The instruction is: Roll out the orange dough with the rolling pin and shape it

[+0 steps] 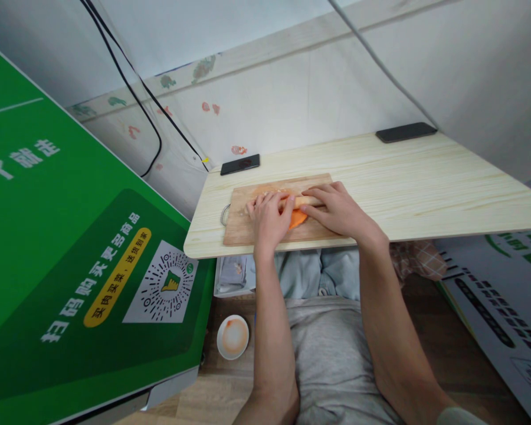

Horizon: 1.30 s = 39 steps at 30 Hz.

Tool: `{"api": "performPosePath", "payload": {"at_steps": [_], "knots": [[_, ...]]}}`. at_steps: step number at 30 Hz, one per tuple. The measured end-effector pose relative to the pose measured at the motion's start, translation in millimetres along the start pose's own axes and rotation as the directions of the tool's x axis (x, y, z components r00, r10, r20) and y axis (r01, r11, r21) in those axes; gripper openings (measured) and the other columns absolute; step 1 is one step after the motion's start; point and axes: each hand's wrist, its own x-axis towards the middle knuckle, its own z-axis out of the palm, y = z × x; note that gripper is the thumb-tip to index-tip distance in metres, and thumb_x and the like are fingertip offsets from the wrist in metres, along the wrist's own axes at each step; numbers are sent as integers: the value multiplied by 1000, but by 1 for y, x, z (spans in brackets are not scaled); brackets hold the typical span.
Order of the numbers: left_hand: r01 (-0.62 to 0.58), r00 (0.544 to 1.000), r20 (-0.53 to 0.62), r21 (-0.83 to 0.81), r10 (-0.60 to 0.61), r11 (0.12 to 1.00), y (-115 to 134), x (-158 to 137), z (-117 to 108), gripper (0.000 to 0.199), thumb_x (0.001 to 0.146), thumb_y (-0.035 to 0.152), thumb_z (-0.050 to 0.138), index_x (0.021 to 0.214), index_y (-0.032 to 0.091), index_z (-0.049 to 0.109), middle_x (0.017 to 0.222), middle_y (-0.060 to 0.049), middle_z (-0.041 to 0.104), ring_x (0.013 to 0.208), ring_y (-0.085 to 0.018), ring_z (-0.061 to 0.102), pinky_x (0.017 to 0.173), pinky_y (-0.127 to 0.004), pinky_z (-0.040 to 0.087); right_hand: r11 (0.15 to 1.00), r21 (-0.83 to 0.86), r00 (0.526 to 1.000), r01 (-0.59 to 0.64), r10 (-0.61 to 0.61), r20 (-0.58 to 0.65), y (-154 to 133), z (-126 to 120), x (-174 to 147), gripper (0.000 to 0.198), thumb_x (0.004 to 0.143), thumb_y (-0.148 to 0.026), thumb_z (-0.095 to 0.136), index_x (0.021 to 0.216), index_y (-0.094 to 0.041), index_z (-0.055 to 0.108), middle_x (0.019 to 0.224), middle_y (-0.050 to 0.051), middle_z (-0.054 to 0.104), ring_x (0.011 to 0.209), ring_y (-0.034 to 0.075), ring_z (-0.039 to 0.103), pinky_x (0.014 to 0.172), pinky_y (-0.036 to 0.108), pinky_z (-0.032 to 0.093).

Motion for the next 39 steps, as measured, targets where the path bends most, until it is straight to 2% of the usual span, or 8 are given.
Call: {"api": "performPosePath", "payload": {"at_steps": [11,21,27,39], "knots": [[-6,1000,-4,-5,6,1000,0,0,0,22,113,40,62,110,29,80,127,-1,84,120,-27,69,112,-48,38,1000,2,1000,4,-4,-18,-1,1,0,47,108,-54,57,139,-25,78,142,16,75,136,44,57,112,64,50],[1,1000,-4,-35,-1,999,-1,1,0,22,113,41,62,111,30,80,126,0,84,123,-27,68,114,-49,37,999,35,998,-17,15,54,-7,-12,-9,53,107,-54,58,144,-21,75,145,16,74,139,43,57,121,61,48],[8,1000,7,-37,-8,999,-1,1,0,22,114,40,60,110,30,80,129,-2,84,126,-28,68,115,-48,37,998,65,997,-11,6,77,-14,-20,-14,54,105,-52,58,146,-21,74,147,16,74,139,43,60,121,64,47],[13,1000,12,-29,-12,1000,0,1,-1,23,114,40,60,111,30,80,128,-2,84,124,-28,67,117,-49,38,1000,24,999,16,-18,45,-4,-10,-6,52,106,-55,56,141,-22,76,141,15,76,134,43,58,121,63,48]]}}
